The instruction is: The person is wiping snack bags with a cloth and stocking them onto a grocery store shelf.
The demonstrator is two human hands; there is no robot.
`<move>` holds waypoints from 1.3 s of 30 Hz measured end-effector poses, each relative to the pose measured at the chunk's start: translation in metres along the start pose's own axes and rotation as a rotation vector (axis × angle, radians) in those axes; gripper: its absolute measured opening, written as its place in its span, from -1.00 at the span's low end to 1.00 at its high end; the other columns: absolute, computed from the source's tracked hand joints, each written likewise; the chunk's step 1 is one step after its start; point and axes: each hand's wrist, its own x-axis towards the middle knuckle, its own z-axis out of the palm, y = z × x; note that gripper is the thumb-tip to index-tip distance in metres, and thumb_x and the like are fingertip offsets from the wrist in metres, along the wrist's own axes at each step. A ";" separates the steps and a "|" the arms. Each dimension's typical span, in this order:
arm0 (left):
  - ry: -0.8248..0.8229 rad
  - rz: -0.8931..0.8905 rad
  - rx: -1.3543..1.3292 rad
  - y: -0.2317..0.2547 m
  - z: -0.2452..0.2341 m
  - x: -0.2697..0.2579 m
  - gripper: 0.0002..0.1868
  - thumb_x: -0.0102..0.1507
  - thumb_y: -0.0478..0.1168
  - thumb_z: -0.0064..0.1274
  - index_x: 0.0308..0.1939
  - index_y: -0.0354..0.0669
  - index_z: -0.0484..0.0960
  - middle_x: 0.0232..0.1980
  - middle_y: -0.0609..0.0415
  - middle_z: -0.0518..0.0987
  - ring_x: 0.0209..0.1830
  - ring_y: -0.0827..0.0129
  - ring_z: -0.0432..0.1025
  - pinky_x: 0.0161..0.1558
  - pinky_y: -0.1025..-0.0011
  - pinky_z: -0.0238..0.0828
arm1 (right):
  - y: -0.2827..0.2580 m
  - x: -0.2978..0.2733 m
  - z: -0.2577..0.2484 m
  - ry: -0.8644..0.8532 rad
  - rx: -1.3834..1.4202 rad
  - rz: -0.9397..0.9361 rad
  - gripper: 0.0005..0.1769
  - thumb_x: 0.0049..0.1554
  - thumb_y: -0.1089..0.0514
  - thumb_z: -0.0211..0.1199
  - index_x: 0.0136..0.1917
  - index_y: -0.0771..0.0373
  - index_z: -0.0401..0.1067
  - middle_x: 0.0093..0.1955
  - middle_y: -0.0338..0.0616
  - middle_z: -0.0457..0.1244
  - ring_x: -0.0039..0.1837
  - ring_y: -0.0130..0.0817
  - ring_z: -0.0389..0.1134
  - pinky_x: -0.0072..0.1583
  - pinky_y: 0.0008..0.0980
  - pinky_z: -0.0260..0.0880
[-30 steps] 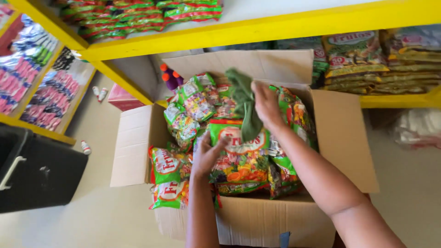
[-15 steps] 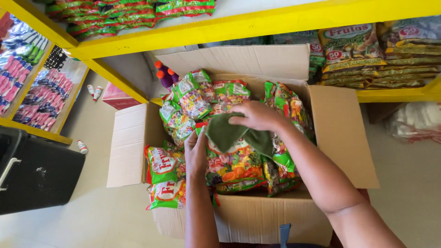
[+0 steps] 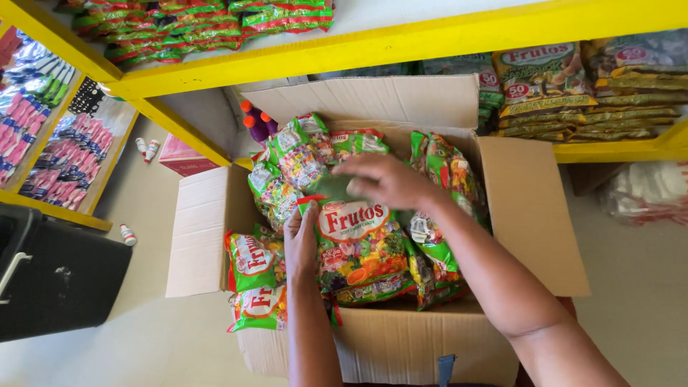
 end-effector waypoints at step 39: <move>-0.010 -0.108 -0.562 0.018 -0.017 0.007 -0.47 0.38 -0.10 -0.05 0.38 -0.30 0.38 0.30 -0.15 0.55 0.25 0.06 0.49 0.32 0.03 0.41 | 0.055 -0.002 0.015 0.415 0.982 0.338 -0.29 0.39 -0.31 0.01 0.54 0.24 0.29 0.06 -0.05 0.28 0.05 -0.32 0.34 0.08 -0.22 0.43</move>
